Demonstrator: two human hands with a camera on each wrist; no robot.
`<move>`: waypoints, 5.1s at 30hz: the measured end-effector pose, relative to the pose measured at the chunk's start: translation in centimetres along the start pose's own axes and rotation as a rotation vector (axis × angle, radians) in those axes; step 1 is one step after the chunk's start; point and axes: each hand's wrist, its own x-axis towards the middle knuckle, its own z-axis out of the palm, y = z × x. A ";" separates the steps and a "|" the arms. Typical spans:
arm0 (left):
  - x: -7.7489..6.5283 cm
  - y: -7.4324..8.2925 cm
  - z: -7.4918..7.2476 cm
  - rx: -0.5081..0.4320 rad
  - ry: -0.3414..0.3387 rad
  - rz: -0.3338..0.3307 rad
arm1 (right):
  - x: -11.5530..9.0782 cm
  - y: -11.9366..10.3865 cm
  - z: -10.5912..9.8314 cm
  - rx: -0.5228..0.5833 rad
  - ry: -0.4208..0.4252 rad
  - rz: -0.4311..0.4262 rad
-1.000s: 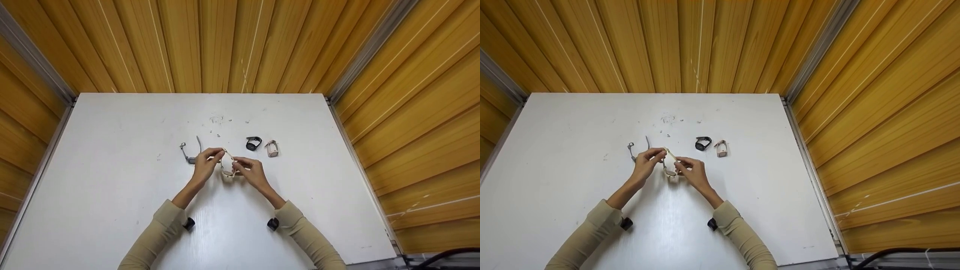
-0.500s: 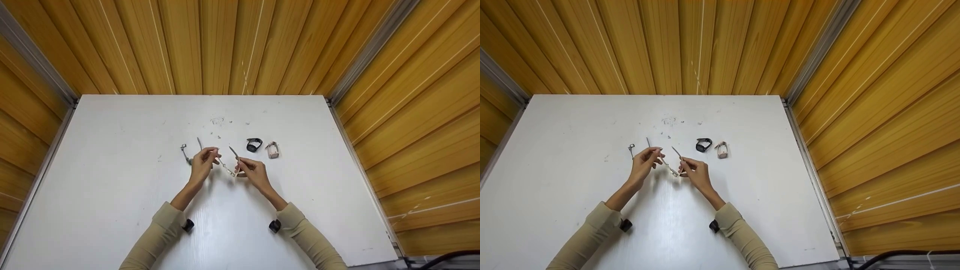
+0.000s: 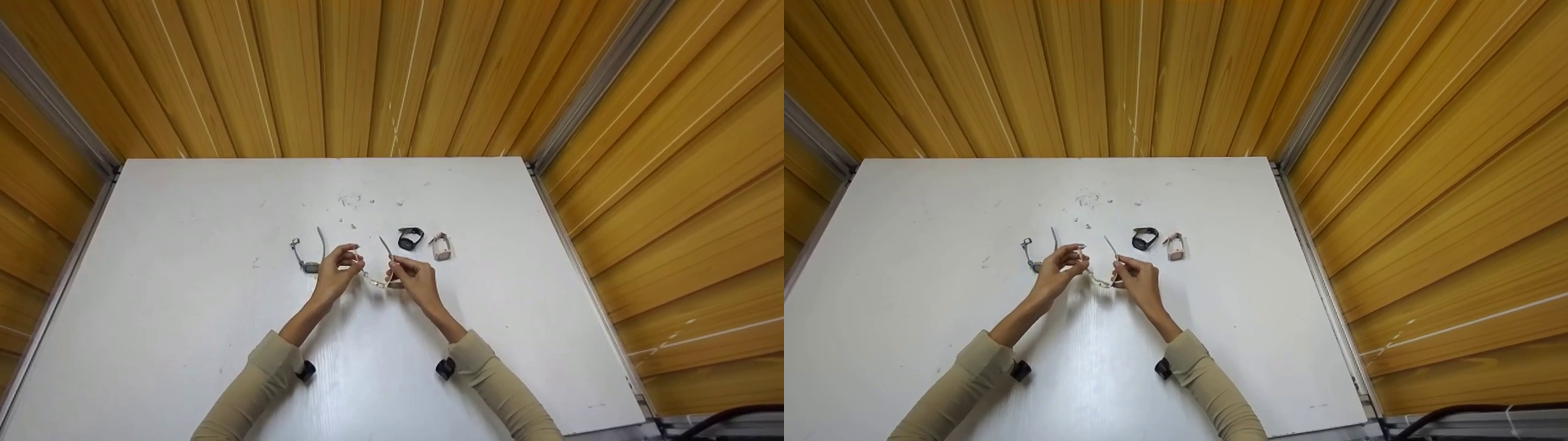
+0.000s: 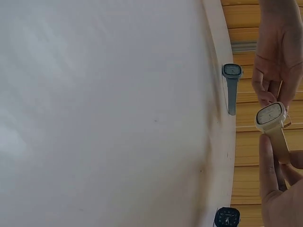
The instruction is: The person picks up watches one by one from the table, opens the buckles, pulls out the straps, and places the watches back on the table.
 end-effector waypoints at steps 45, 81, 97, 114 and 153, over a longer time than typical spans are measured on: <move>6.2 -1.7 -1.8 0.637 0.139 0.192 | 7.7 2.2 5.1 -0.527 0.151 -0.107; 6.5 0.7 2.7 0.569 0.037 0.266 | 4.9 -2.3 -4.9 -0.414 0.100 0.107; 6.8 -1.9 8.7 0.489 -0.094 0.182 | 4.5 0.6 -5.5 -0.415 0.205 0.091; 7.4 -1.7 10.1 0.513 0.000 0.012 | 4.6 1.4 -3.7 -0.399 0.223 -0.010; 4.5 2.3 3.2 0.202 -0.138 0.103 | 3.9 -0.9 -3.3 -0.157 0.030 -0.306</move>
